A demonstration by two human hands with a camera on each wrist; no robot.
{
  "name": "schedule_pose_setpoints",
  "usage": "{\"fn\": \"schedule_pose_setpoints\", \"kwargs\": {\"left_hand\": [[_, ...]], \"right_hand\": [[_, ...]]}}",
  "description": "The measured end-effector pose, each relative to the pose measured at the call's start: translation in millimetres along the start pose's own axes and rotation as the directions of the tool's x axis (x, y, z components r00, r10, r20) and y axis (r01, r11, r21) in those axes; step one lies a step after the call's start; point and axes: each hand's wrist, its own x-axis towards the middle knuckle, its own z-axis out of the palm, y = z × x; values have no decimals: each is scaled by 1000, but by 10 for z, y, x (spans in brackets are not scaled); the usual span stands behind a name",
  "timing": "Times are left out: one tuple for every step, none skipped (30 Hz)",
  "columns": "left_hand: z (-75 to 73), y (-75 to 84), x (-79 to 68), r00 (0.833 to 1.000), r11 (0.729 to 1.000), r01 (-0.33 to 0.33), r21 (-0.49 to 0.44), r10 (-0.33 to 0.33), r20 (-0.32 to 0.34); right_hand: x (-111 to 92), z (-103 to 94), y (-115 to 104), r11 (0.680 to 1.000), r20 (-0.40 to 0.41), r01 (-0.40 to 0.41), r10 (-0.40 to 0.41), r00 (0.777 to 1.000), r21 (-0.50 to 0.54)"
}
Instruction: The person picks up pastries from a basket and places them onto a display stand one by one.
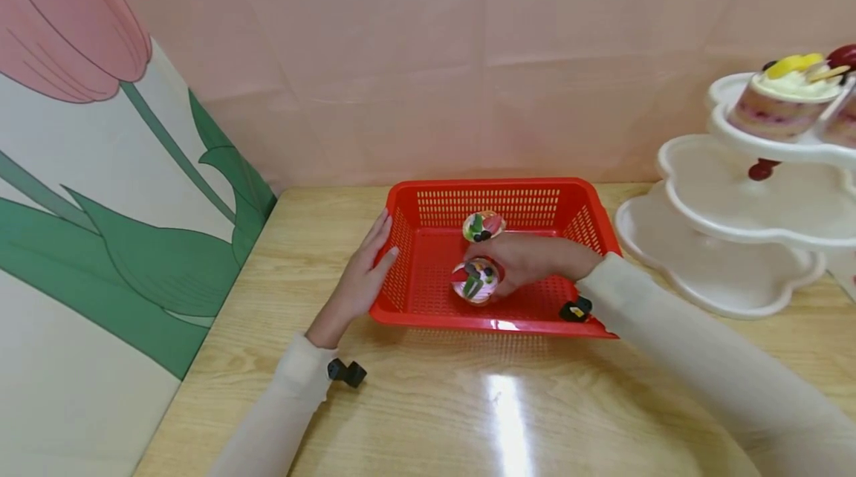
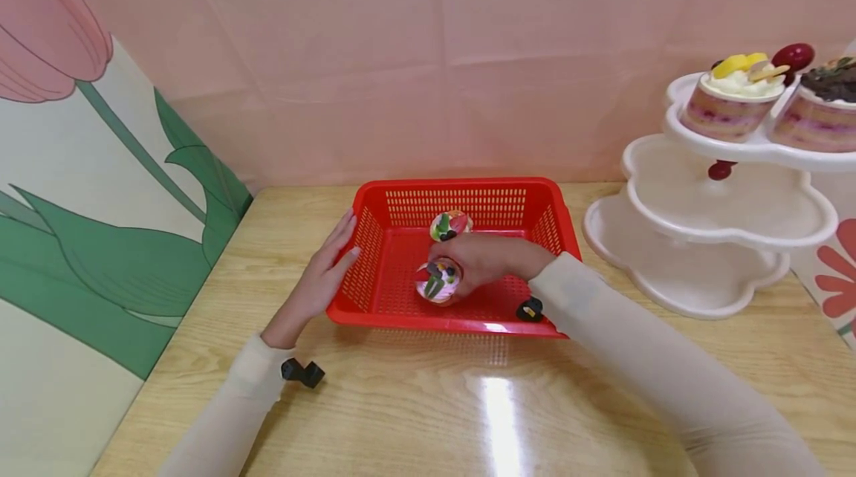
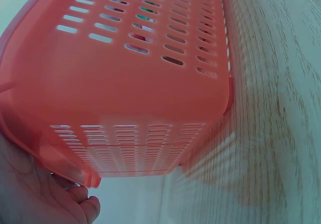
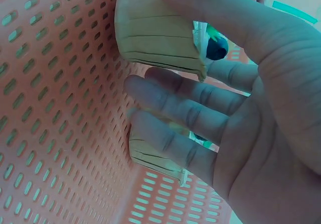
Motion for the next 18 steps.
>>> {"fn": "schedule_pose_setpoints", "kwargs": {"left_hand": [[-1, 3, 1, 1000, 1000, 0, 0, 0, 0], [-2, 3, 1, 1000, 1000, -2, 1, 2, 0], [-2, 5, 1, 1000, 1000, -1, 1, 1, 0], [1, 0, 0, 1000, 1000, -1, 0, 1, 0], [3, -3, -2, 1000, 1000, 0, -2, 0, 0], [5, -4, -3, 1000, 1000, 2, -2, -2, -1], [7, -7, -4, 1000, 1000, 2, -3, -2, -1], [8, -8, -4, 1000, 1000, 0, -3, 0, -2], [10, -8, -3, 1000, 1000, 1, -5, -1, -3], [10, -9, -3, 1000, 1000, -2, -3, 2, -4], [11, -13, -2, 1000, 1000, -3, -2, 3, -4], [12, -14, 0, 1000, 1000, -3, 0, 3, -4], [11, -14, 1, 1000, 1000, -2, 0, 2, -4], [10, -14, 4, 1000, 1000, -1, 0, 1, -3], [9, -14, 6, 1000, 1000, -1, 0, 1, -2], [7, -13, 8, 1000, 1000, -3, 2, 3, -2], [6, -15, 14, 1000, 1000, -2, 2, 2, -1], [5, -11, 19, 1000, 1000, -7, 2, 7, -1]], "right_hand": [[-1, -1, 2, 1000, -2, 6, -6, 1000, 1], [-2, -1, 4, 1000, -5, 17, -17, 1000, 2], [-4, -1, 4, 1000, -5, 23, -23, 1000, 6], [-5, 3, 7, 999, -4, 30, -30, 1000, 12], [-6, 7, 8, 999, -1, 30, -30, 1000, 24], [-7, 10, 9, 999, 0, 33, -33, 999, 34], [-7, 12, 8, 999, 0, 33, -33, 999, 42], [-8, 13, 6, 998, 1, 33, -34, 999, 50], [-10, 13, 3, 998, 0, 27, -27, 1000, 58], [-11, 11, 0, 998, -4, 20, -20, 1000, 63], [-10, 11, -4, 998, -9, 14, -13, 1000, 68], [-9, 7, -11, 997, -14, 4, -3, 1000, 76], [-10, 2, -18, 997, -21, -3, 5, 1000, 79], [-12, -3, -24, 997, -29, -10, 12, 999, 79], [-14, -11, -29, 997, -40, -16, 19, 999, 78], [-16, -20, -36, 997, -49, -22, 26, 998, 75], [-17, -30, -44, 997, -58, -23, 28, 998, 77], [-22, -42, -49, 997, -66, -28, 33, 997, 78]]}}
